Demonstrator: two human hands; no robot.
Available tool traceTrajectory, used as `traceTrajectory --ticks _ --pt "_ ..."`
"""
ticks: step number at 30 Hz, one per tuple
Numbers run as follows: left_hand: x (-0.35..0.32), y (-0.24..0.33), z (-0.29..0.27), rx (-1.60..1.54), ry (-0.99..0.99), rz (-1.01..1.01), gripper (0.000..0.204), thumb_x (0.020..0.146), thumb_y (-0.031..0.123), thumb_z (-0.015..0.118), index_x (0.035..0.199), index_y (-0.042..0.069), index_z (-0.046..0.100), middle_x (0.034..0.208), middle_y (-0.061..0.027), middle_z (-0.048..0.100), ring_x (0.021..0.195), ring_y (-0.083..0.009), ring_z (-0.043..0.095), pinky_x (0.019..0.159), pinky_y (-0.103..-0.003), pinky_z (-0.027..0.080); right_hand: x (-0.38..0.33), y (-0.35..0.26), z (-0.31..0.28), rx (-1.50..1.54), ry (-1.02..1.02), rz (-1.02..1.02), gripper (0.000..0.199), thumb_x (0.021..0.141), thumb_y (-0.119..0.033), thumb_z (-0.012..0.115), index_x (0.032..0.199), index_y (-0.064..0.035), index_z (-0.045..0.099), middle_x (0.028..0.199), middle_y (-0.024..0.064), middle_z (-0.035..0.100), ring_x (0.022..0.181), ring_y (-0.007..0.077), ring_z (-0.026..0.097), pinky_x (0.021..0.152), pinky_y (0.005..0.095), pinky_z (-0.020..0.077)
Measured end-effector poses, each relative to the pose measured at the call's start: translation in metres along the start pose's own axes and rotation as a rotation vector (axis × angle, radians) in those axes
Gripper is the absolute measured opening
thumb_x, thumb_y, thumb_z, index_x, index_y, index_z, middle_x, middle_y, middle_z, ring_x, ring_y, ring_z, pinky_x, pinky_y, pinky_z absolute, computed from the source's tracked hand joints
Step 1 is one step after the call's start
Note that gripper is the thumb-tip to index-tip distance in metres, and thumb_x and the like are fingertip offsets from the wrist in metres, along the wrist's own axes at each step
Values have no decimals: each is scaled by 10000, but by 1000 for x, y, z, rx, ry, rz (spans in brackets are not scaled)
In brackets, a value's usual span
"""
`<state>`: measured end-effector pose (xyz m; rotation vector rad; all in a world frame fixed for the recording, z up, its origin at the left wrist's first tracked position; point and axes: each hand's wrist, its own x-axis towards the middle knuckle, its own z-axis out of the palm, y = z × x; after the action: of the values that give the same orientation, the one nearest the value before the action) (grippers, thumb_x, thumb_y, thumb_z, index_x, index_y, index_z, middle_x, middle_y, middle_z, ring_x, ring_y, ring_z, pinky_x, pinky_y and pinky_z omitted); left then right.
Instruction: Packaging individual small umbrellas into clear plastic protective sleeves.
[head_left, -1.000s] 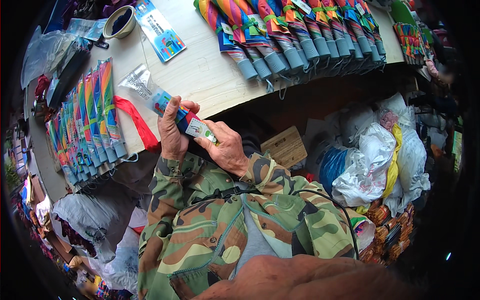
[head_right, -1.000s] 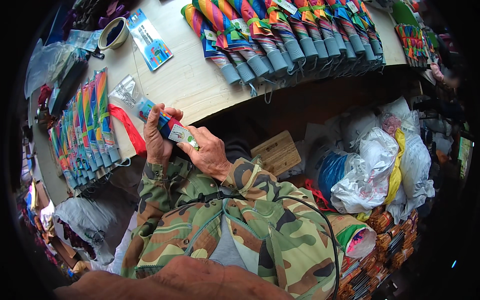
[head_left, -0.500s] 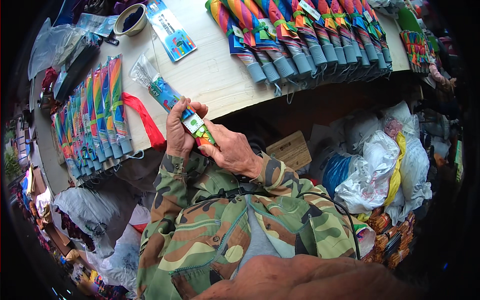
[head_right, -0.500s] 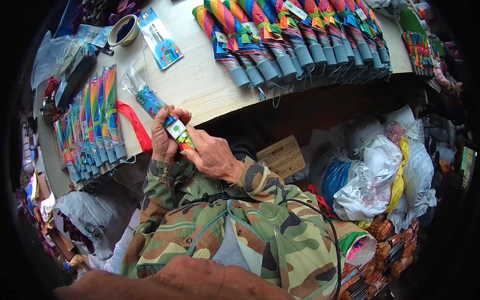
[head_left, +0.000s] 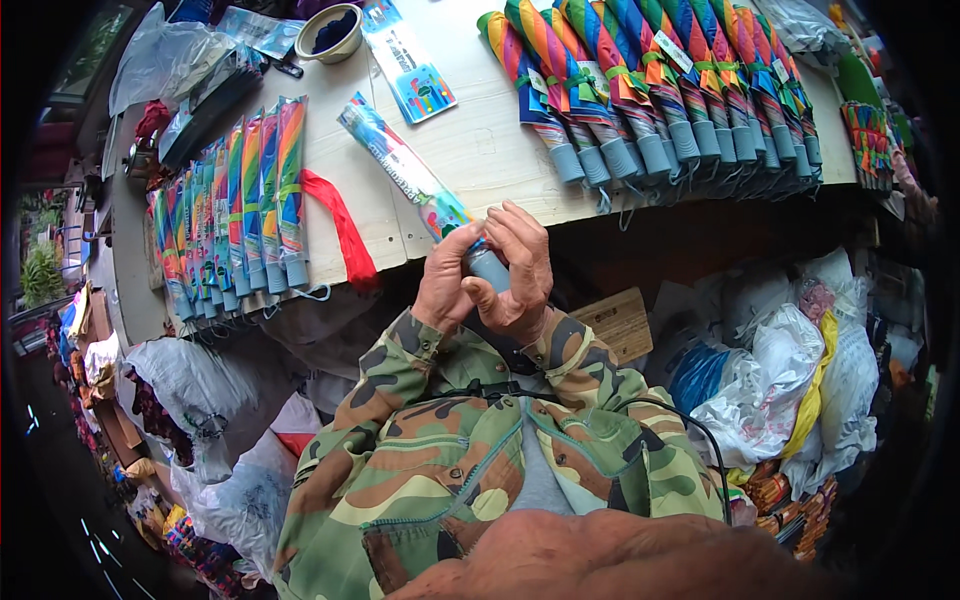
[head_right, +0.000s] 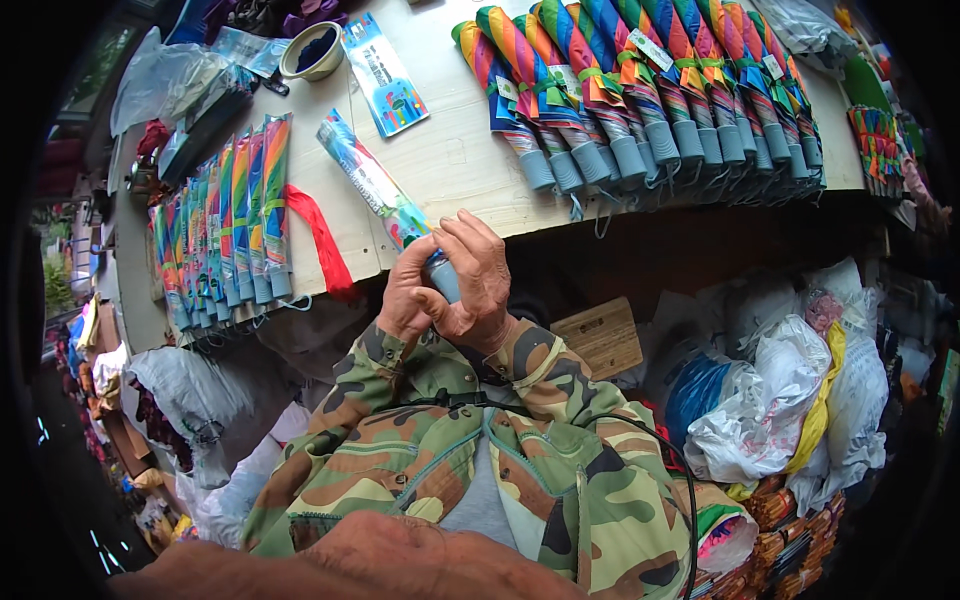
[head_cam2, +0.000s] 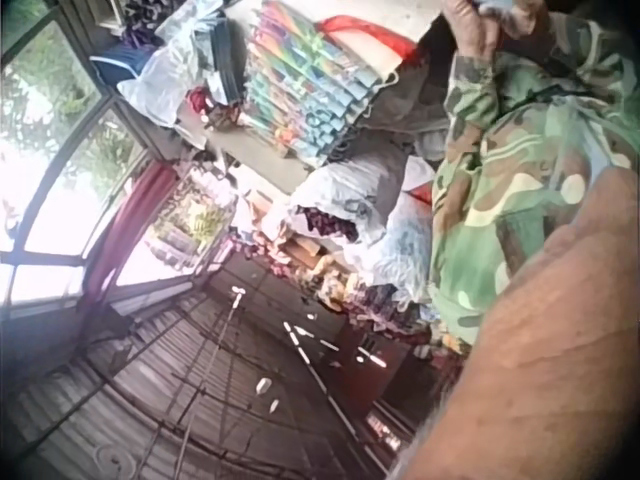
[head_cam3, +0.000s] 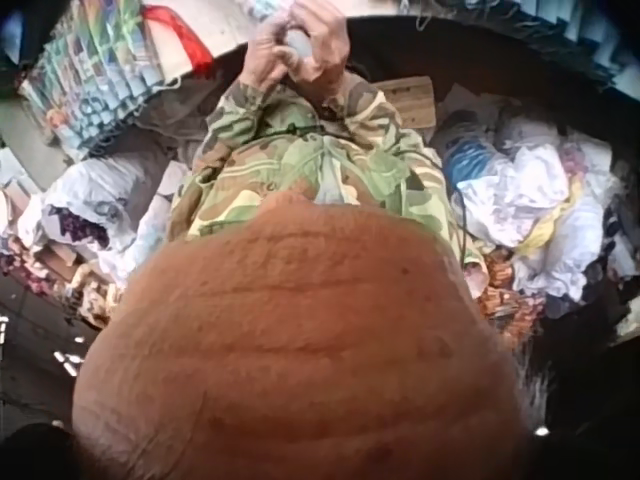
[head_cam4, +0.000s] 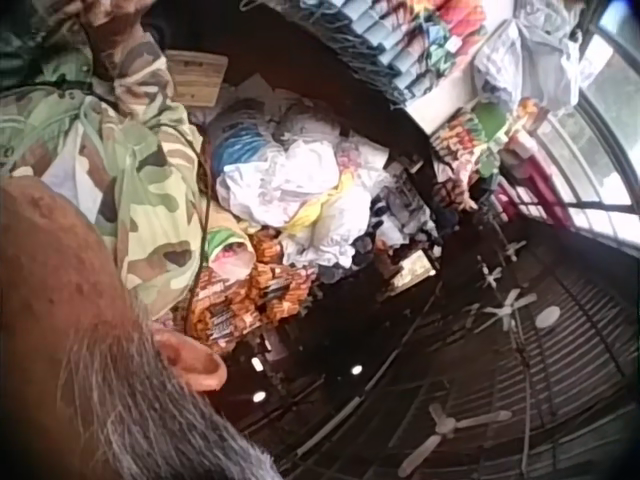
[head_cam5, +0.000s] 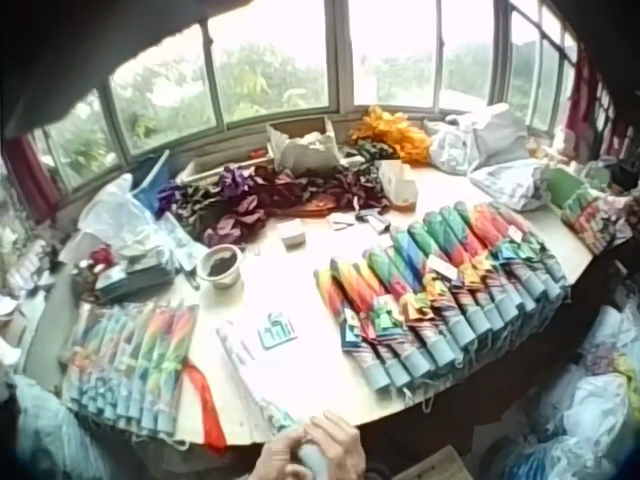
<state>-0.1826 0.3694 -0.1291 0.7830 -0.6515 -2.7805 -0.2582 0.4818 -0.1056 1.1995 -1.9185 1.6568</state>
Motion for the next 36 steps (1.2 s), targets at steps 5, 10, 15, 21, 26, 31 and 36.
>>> traceTrajectory --ticks 5,10,15,21,26,31,36 --pt "-16 -3 -3 441 -154 201 318 1130 261 550 1270 25 712 1212 -31 686 1096 -119 620 977 -294 526 8 1 21 -50 -46 -31 679 1010 -512 757 1420 12 622 1389 229 661 1323 479 620 1116 566 484" --pt "-43 68 -17 239 21 36 225 1058 198 646 1092 -14 714 894 -84 742 883 -201 736 875 -357 607 -8 -14 9 -11 -179 -121 614 1049 -501 714 1376 13 640 1304 196 705 1255 435 663 1070 584 524" --pt "-79 204 -72 774 585 249 199 954 228 752 940 31 727 745 -38 689 630 -150 699 635 -290 576 -49 12 -37 -113 -283 53 480 1007 -326 806 1306 29 680 1214 197 731 1160 421 690 1006 546 537" --pt "-142 396 -219 1921 1320 248 575 982 552 680 1055 -4 804 992 -220 803 894 -357 763 839 -463 568 -107 51 -94 -376 -301 362 300 1001 -191 803 1218 6 739 1128 196 742 1088 405 704 965 492 534" --pt "-154 432 -258 2091 1723 71 686 963 671 704 1272 59 745 1304 -312 719 1311 -483 629 1064 -599 509 -162 85 -132 -599 -346 556 317 1033 -267 755 1223 -13 741 1141 202 741 1091 431 680 959 519 523" --pt "-152 430 -287 2001 1829 64 659 987 601 694 1409 99 626 1425 -196 676 1375 -493 555 1131 -655 423 -201 99 -155 -919 -549 776 440 1000 -387 734 1248 -24 725 1228 221 705 1177 447 629 991 567 491" --pt "-147 439 -302 2235 1695 71 536 1021 466 697 1399 99 597 1413 -194 664 1336 -500 570 1075 -658 462 -228 118 -178 -1021 -796 613 403 957 -410 747 1151 -57 719 1205 169 683 1201 409 592 992 565 472"
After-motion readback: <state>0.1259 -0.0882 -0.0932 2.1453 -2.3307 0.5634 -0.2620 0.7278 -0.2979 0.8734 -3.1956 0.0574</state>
